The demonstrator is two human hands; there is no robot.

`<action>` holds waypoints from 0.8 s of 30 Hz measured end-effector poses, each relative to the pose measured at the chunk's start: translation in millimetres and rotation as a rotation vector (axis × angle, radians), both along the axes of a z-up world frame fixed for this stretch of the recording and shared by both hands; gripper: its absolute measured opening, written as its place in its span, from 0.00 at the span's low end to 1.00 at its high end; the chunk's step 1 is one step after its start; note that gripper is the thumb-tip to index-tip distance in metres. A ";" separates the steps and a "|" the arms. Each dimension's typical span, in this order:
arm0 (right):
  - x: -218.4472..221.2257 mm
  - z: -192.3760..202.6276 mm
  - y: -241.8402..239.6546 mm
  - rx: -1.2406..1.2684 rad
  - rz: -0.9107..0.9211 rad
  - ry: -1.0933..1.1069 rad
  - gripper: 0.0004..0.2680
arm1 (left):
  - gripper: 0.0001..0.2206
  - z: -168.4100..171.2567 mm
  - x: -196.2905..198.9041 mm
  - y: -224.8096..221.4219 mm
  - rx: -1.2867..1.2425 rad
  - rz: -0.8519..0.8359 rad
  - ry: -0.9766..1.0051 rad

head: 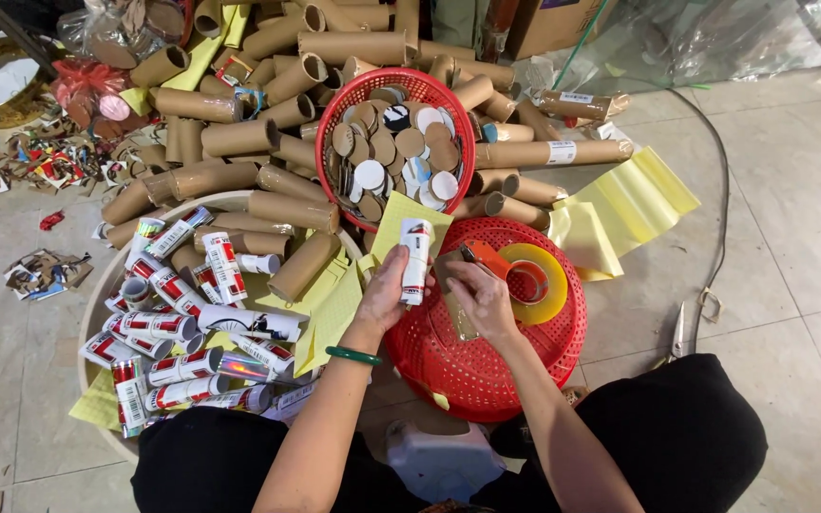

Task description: Wrapping cardboard tubes with yellow paper and applying labels/stickers.

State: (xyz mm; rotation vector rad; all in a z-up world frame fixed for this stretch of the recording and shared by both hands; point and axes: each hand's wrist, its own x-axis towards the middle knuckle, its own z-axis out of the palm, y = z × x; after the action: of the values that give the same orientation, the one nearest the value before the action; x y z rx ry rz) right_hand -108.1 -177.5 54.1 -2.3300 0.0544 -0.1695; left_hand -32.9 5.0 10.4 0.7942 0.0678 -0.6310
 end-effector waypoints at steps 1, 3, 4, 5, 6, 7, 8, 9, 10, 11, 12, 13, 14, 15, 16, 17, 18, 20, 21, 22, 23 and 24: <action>1.6 4.2 2.9 0.000 -0.004 -0.001 0.11 | 0.19 3.3 -1.3 -3.9 0.000 -0.004 -0.001; 2.5 11.1 9.1 0.328 0.033 -0.143 0.08 | 0.19 8.4 -6.4 -11.0 0.048 -0.075 -0.042; 3.6 13.5 8.1 0.329 0.029 -0.142 0.08 | 0.19 13.0 -5.8 -14.2 0.049 -0.079 -0.040; 0.5 15.1 7.7 0.401 0.011 -0.095 0.07 | 0.20 16.4 -10.3 -16.5 0.103 -0.085 -0.011; -2.3 16.6 7.5 0.472 -0.008 -0.047 0.06 | 0.21 19.7 -14.4 -18.7 0.157 -0.090 0.017; -0.5 13.6 5.1 0.472 -0.009 -0.042 0.06 | 0.21 17.2 -15.4 -18.8 0.157 -0.090 0.022; 1.4 10.8 3.1 0.473 -0.010 -0.017 0.04 | 0.21 15.0 -16.3 -18.8 0.206 -0.125 0.004; 3.5 7.8 1.7 0.475 -0.010 0.009 0.03 | 0.22 12.8 -17.0 -18.0 0.255 -0.159 -0.013; 0.5 5.3 2.6 0.477 -0.010 0.014 0.03 | 0.22 12.4 -19.5 -15.8 0.256 -0.159 -0.008; 2.8 4.0 2.9 0.471 0.043 -0.019 0.03 | 0.22 13.5 -16.4 -14.3 0.188 -0.191 -0.015; 4.9 2.7 3.2 0.464 0.096 -0.051 0.02 | 0.22 14.6 -13.4 -12.9 0.120 -0.223 -0.022; 5.4 -2.6 1.7 0.465 0.095 -0.049 0.02 | 0.22 11.9 -14.1 -11.7 0.120 -0.223 -0.020; 5.9 -8.1 0.2 0.306 0.102 -0.118 0.03 | 0.22 8.9 -14.6 -10.6 0.131 -0.237 0.012; 7.2 -13.1 -1.8 0.147 0.108 -0.184 0.03 | 0.23 6.4 -14.3 -10.0 0.142 -0.251 0.044; 10.2 -13.3 -8.2 0.148 0.107 -0.181 0.03 | 0.23 13.6 -13.4 -7.5 0.142 -0.252 0.047; 14.2 -14.0 -12.7 -0.050 0.032 -0.233 0.03 | 0.22 21.0 -11.6 -2.9 0.183 -0.338 -0.004; 18.0 -15.0 -16.9 -0.248 -0.044 -0.284 0.04 | 0.22 28.2 -9.9 1.9 0.224 -0.425 -0.056; 18.3 -18.4 -31.6 -0.259 -0.127 -0.272 0.04 | 0.22 39.1 -5.5 19.6 0.331 -0.504 -0.044; 21.1 -18.4 -41.6 -0.277 -0.211 -0.272 0.04 | 0.23 45.5 -0.5 25.8 0.432 -0.582 -0.044; 22.6 -27.2 -50.6 -0.279 -0.211 -0.272 0.04 | 0.23 34.0 4.8 34.8 0.430 -0.582 -0.045; 24.3 -35.9 -59.5 -0.203 -0.189 -0.168 0.02 | 0.22 22.7 10.4 44.0 0.381 -0.584 -0.035; 26.0 -44.3 -68.2 -0.127 -0.166 -0.064 0.01 | 0.21 11.4 16.1 53.3 0.332 -0.586 -0.025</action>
State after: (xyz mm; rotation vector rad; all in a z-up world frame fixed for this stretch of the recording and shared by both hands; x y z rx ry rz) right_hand -82.1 -245.6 9.7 -2.4439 0.2118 -0.3388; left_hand -16.8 58.3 21.9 1.1563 -0.0901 -1.1836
